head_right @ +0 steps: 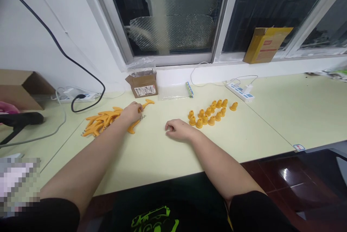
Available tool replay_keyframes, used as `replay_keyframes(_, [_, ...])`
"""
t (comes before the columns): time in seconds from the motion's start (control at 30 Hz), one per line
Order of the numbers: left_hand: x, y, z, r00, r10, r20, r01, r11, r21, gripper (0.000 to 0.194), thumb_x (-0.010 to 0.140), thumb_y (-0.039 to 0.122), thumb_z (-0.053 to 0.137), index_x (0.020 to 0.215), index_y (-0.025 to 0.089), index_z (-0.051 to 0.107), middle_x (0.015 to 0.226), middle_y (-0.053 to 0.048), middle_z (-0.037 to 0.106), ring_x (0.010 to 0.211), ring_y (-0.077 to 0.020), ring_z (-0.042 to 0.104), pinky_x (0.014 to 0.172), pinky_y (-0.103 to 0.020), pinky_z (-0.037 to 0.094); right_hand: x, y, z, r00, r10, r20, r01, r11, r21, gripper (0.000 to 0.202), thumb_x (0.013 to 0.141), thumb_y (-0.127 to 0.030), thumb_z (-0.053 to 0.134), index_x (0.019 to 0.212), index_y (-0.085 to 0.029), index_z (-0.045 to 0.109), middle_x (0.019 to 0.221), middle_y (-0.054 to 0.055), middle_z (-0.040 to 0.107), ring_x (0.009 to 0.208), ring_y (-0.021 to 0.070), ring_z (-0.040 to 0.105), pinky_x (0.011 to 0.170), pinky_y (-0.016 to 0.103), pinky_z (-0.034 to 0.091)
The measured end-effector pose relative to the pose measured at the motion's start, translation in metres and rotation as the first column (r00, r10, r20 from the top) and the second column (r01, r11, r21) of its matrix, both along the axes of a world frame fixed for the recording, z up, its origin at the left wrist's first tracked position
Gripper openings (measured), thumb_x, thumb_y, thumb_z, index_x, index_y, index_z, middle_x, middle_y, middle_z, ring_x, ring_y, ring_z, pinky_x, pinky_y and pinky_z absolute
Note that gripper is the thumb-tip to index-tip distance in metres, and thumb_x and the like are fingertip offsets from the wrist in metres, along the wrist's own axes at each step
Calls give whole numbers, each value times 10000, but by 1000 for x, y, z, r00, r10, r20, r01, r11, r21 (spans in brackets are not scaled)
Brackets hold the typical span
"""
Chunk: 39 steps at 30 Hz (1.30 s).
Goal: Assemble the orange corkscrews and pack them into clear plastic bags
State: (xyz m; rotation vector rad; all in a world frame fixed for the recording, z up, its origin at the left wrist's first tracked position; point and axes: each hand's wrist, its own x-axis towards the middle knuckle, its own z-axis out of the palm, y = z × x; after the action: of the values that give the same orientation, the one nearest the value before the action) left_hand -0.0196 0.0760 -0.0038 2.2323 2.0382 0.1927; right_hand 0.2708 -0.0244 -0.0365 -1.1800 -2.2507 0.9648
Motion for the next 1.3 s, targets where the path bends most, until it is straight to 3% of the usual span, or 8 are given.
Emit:
replay_keyframes(0.2, [21, -18, 5, 960, 3, 279, -56, 982, 182, 171, 777, 221, 677, 947, 202, 674, 1098, -90, 651, 928, -246, 655, 854, -362, 514, -6, 8, -11, 976, -161, -148, 160, 987, -24, 218, 842, -295, 697, 1032, -188, 702, 898, 8, 655, 725, 128, 546, 688, 271, 448])
replay_keyframes(0.37, [64, -69, 6, 728, -372, 576, 193, 917, 348, 179, 839, 336, 698, 937, 191, 662, 1029, -58, 648, 758, -156, 631, 712, -298, 540, -13, 14, -7, 805, -352, -477, 182, 912, -366, 431, 892, -409, 683, 1269, -208, 627, 1076, 65, 707, 864, 172, 655, 781, 314, 546])
replay_keyframes(0.5, [92, -103, 0, 543, -653, 529, 499, 757, 422, 133, 904, 315, 665, 976, 202, 666, 952, -43, 660, 789, -151, 635, 708, -293, 542, -15, 13, -4, 649, -403, -645, 10, 852, -523, 384, 909, -402, 655, 1247, -220, 638, 1034, 63, 745, 934, 194, 704, 807, 313, 563])
replay_keyframes(0.67, [88, -108, -6, 493, -783, 380, 601, 622, 502, 101, 912, 268, 659, 993, 215, 682, 978, -54, 711, 952, -197, 660, 897, -379, 542, -13, 10, -5, 703, -413, -579, 18, 824, -567, 363, 837, -326, 726, 1159, -219, 598, 837, 19, 746, 663, 146, 666, 583, 248, 500])
replay_keyframes(0.8, [67, -98, -7, 645, -725, 240, 550, 660, 512, 229, 876, 286, 695, 1103, 256, 718, 1233, -84, 701, 1220, -272, 616, 1083, -463, 448, -3, 10, 7, 740, -442, -507, -27, 733, -680, 298, 799, -319, 768, 992, -219, 564, 946, 61, 770, 528, 98, 582, 406, 183, 353])
replay_keyframes(1.0, [56, -93, -8, 595, -629, 501, 482, 777, 404, 298, 945, 345, 636, 1222, 235, 630, 1213, -95, 734, 1151, -242, 675, 1035, -409, 495, 15, 12, 25, 632, -476, -612, -369, 509, -778, 231, 805, -194, 678, 972, -205, 517, 868, 59, 713, 442, 39, 359, 378, 132, 199])
replay_keyframes(1.17, [57, -93, -10, 433, -353, 829, 371, 908, 194, 480, 902, 444, 710, 1279, 238, 498, 1048, -71, 750, 914, -186, 712, 842, -318, 529, 12, 2, 26, 711, -313, -630, -349, 621, -702, 276, 861, -292, 707, 1051, -210, 525, 879, 47, 700, 476, 50, 396, 443, 170, 258])
replay_keyframes(1.3, [57, -89, -12, 421, -206, 883, 345, 937, 54, 453, 885, 501, 711, 1204, 233, 533, 822, 3, 675, 741, -148, 659, 687, -259, 477, 6, -3, 21, 811, -167, -561, -255, 761, -596, 337, 893, -412, 719, 1076, -243, 491, 877, -8, 679, 513, 59, 411, 517, 205, 328])
